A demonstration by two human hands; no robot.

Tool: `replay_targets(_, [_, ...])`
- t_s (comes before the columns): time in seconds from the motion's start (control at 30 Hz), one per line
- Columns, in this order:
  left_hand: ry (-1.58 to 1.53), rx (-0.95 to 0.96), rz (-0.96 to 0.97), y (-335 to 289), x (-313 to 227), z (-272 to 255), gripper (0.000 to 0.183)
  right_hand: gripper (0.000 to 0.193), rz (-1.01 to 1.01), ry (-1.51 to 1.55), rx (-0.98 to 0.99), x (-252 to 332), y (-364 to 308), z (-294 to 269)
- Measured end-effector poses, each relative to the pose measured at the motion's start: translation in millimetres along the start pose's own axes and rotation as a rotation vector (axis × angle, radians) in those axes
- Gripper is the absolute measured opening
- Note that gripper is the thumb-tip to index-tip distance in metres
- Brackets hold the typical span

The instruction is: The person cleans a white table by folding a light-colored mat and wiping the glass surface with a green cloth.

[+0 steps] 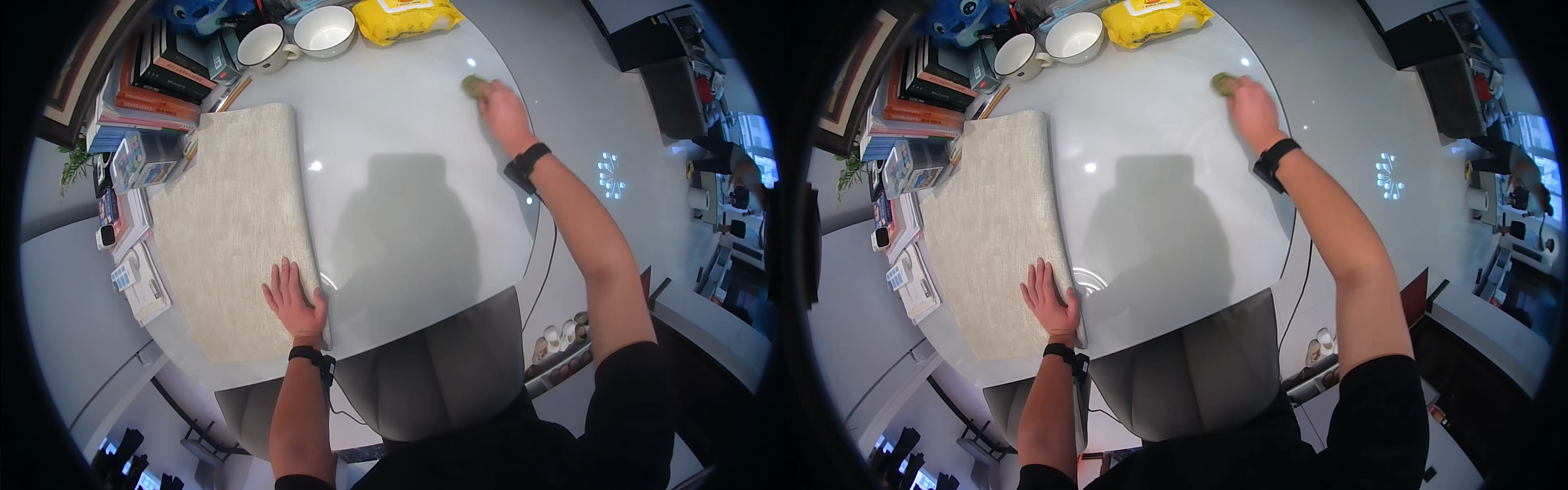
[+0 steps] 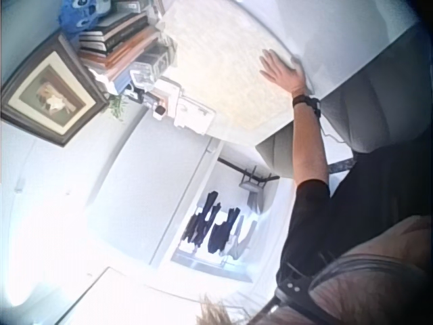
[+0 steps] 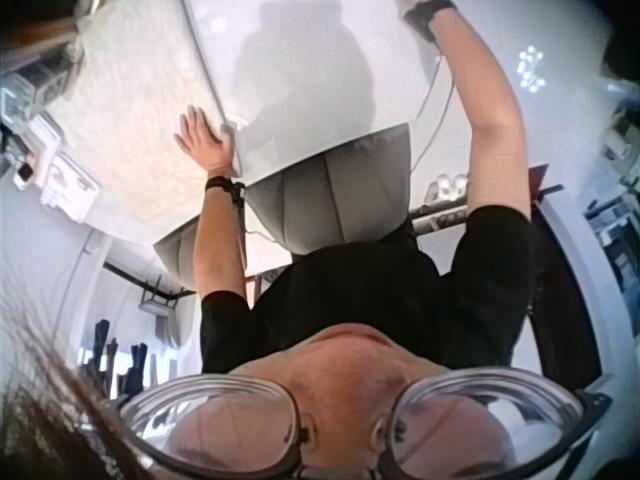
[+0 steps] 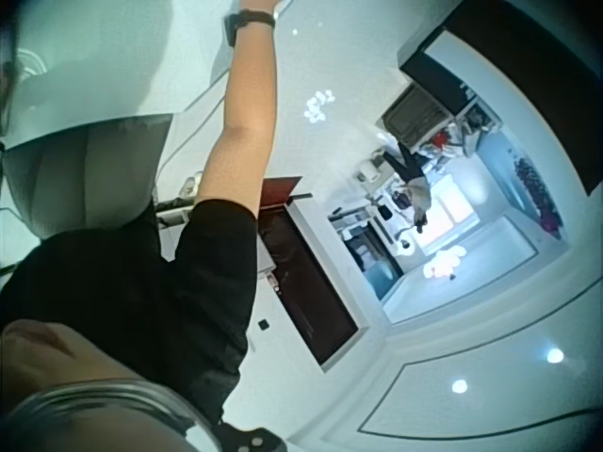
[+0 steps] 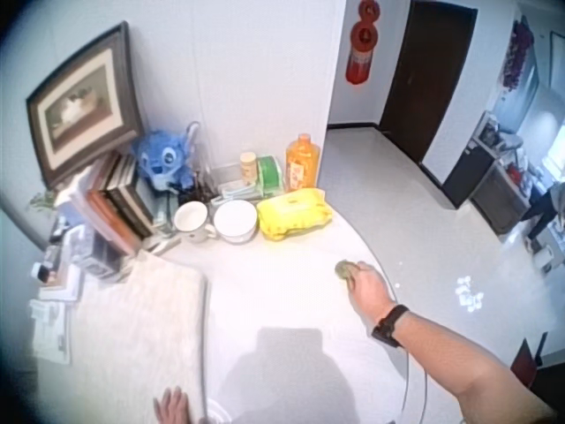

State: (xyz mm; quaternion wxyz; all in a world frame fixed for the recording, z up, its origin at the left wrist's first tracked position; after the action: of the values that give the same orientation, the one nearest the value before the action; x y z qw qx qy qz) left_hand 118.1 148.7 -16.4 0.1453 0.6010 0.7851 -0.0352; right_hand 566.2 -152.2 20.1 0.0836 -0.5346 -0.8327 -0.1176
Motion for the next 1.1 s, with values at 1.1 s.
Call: replay_targets(1.1, [0.006,-0.019,-0.017,-4.0,8.8,-5.5,0.067,0.024,-0.491,0.124,0.328,90.1,-147.0,36.4])
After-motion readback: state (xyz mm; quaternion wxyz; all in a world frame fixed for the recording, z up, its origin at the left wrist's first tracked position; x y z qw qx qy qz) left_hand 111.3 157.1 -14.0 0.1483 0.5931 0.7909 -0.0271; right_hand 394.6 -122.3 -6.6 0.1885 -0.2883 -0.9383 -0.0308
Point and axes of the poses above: each hand's wrist, its own y-axis towards the middle knuckle, its own z-axis out of the palm, x = y × z, the point moved 10 cm from there along y, towards the middle knuckle, and after that the axes turned 7 degrees about z, right-handed, at the moved point
